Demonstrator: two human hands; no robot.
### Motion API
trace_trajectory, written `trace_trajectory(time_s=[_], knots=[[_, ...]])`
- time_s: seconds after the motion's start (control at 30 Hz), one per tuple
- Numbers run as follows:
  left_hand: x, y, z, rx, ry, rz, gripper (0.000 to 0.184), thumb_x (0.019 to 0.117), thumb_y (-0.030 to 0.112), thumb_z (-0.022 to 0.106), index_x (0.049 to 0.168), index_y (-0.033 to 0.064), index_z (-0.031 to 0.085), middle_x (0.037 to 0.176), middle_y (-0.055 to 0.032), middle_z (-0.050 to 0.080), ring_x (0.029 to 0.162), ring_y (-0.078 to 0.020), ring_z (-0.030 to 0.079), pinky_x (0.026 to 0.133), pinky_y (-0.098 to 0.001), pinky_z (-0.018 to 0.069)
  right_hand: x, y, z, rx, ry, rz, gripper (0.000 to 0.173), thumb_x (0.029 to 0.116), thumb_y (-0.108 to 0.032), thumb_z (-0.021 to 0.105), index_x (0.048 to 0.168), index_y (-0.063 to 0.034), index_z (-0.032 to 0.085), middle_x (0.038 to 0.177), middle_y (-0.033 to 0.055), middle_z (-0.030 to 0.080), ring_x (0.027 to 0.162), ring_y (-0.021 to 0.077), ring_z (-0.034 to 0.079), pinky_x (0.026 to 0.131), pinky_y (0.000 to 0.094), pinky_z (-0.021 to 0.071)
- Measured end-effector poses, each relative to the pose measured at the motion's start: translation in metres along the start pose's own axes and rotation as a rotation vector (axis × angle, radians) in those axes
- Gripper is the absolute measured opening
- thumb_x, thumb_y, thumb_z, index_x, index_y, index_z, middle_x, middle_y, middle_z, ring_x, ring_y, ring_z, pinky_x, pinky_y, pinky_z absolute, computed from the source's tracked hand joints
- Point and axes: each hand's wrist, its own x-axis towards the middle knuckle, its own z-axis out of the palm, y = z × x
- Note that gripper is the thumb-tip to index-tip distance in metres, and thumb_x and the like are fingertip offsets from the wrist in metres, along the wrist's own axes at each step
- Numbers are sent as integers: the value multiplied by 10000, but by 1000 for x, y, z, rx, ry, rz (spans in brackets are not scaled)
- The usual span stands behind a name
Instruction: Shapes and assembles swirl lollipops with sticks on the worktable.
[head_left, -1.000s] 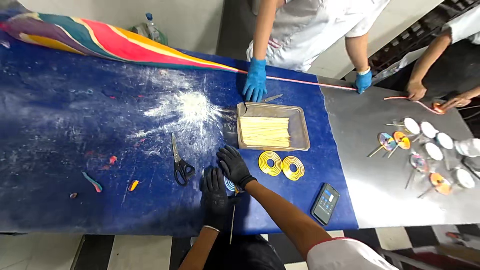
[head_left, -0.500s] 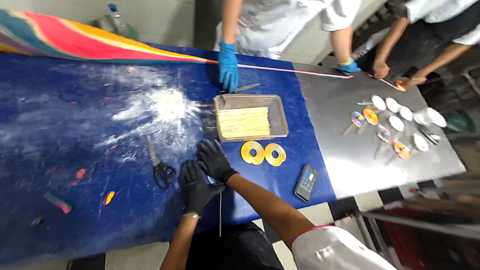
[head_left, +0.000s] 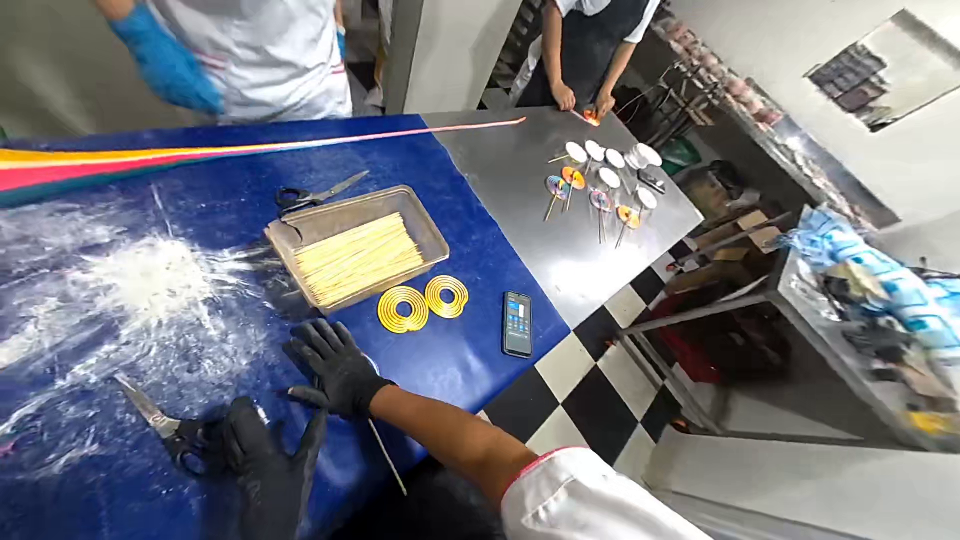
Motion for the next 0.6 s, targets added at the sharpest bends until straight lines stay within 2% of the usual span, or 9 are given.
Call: trace_trajectory(time_s=[0.03,0.07,0.13,0.23,0.3,0.37,0.43,0.5,0.6], knots=[[3,-27,20,-43,121,93,873,908,464,675,1507,-77,340,1533,-370,352,1453,-514,323,1202,-599,253,-7,5,3,-23,10,-11,853,935,-742,432,1542,-143,463,1665,104,324,1567,314,211,1275,554,130],[6,-43,32,-98,184,148,884,892,500,661,1494,-70,353,1519,-377,357,1442,-523,331,1186,-614,270,-8,7,5,-38,-12,-19,878,915,-772,436,1543,-160,463,1665,92,327,1566,312,210,1274,551,135],[4,-60,44,-154,199,190,861,917,531,615,1495,-52,354,1507,-362,380,1428,-498,363,1167,-597,316,-5,9,0,-41,-120,-61,889,892,-776,484,1554,-184,447,1665,87,327,1563,332,212,1267,554,143],[-5,-56,43,-219,155,180,814,950,472,618,1513,-49,347,1519,-335,399,1433,-446,393,1172,-547,348,11,13,-37,134,-266,-63,726,971,-572,583,1549,-151,454,1660,93,338,1562,324,217,1268,551,130],[-16,-30,11,-294,1,19,777,976,284,681,1539,-89,297,1572,-339,335,1479,-430,336,1214,-523,288,5,12,-70,275,-60,47,501,1028,-339,578,1462,-88,565,1535,141,514,1464,315,422,1227,519,278],[-22,-37,7,-310,3,-16,758,979,250,671,1542,-89,293,1578,-328,334,1482,-419,337,1213,-517,292,-15,10,-94,228,97,250,328,1036,-243,557,1275,-67,698,1298,157,681,1256,318,619,1091,499,467],[-27,-80,34,-263,129,99,779,983,411,622,1543,-45,330,1557,-290,398,1460,-382,398,1191,-489,361,-44,5,-90,143,-14,415,298,1026,-291,561,1135,-77,738,1133,173,714,1110,354,665,963,537,517],[-28,-98,44,-254,116,102,807,988,484,589,1550,-33,330,1570,-271,392,1472,-360,390,1196,-473,360,-63,-2,-68,111,-127,478,337,1012,-355,582,1100,-73,744,1129,194,707,1104,400,652,938,582,503],[-30,-105,43,-231,53,54,816,984,532,566,1561,6,329,1571,-231,411,1466,-334,404,1193,-472,366,-60,-13,-40,55,-130,527,390,1004,-398,584,1100,-52,738,1137,205,700,1102,409,648,927,580,503]])
